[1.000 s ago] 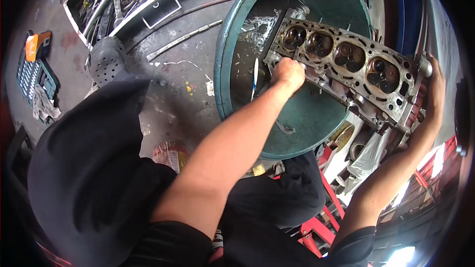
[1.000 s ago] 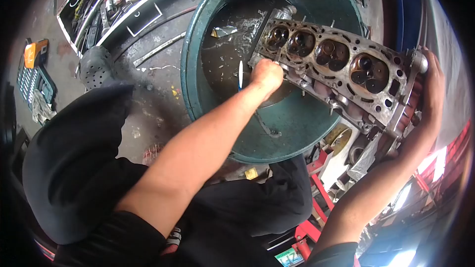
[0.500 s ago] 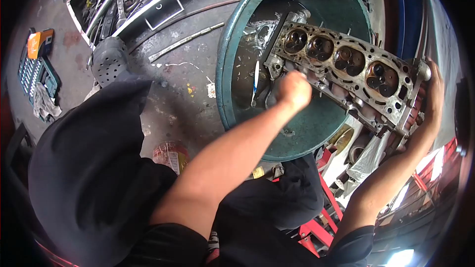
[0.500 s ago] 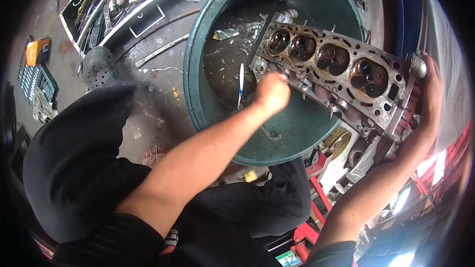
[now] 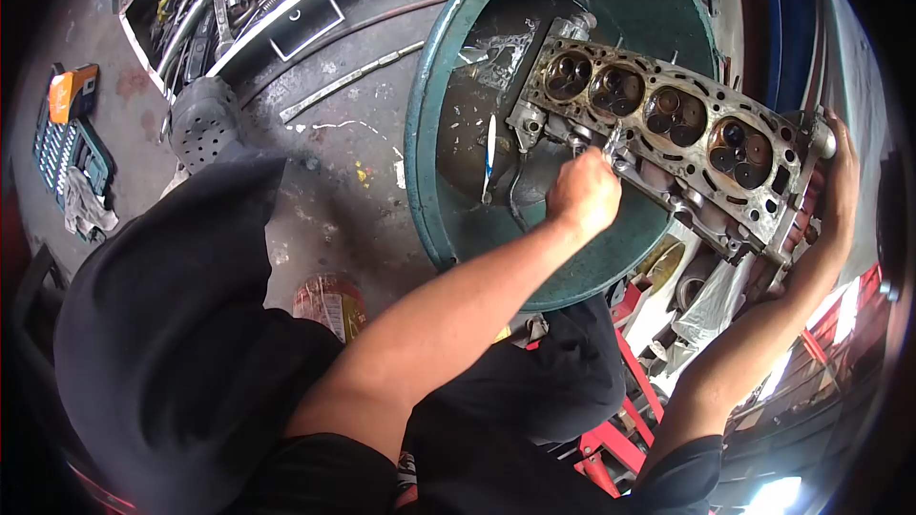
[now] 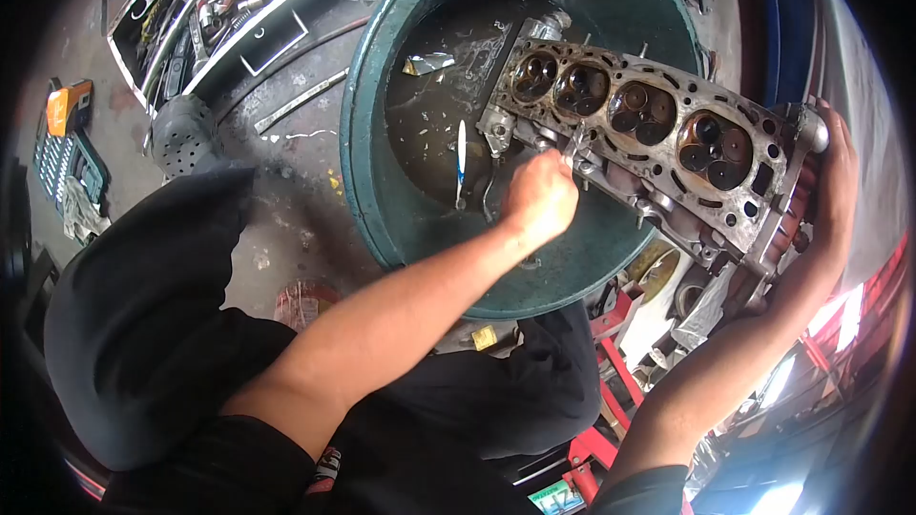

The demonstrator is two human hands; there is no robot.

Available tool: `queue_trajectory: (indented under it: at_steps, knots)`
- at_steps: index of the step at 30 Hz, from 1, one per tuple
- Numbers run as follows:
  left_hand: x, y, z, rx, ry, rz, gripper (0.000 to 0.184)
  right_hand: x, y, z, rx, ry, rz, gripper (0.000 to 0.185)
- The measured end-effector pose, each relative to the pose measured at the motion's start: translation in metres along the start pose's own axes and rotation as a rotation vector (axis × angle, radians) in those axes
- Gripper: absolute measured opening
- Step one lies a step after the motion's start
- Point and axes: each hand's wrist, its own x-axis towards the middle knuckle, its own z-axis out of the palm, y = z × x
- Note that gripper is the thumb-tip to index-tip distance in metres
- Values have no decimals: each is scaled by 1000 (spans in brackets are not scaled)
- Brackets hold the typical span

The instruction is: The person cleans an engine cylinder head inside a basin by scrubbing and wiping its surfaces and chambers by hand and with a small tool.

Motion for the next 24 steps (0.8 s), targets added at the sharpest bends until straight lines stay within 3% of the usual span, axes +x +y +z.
queue_trajectory:
  at_steps: [2,6,7,9,11,15,17,19,23,24]
  knots:
    - [3,-6,4,17,116,19,23,-1,0,-1,-45,1,-5,43]
    - [-3,-3,7,-18,-11,111,25,2,0,-2,-20,-40,34,44]
    - [-16,14,3,7,60,28,19,3,3,-5,52,-62,104,43]
    - [3,0,0,-76,66,121,22,1,4,-7,16,-51,73,43]
    - [0,9,-1,-12,61,83,25,0,2,-4,3,-50,55,43]
    - [-8,3,3,67,-36,129,22,0,5,-6,17,-61,64,43]
    - [-4,-5,8,-78,-6,200,20,4,6,-7,13,-67,61,43]
    - [-35,27,0,31,-118,113,21,6,9,-7,30,-76,63,42]
    - [-4,11,1,16,15,91,29,1,4,-7,12,-79,79,42]
    - [-10,8,7,-13,19,172,28,2,3,-7,10,-79,77,41]
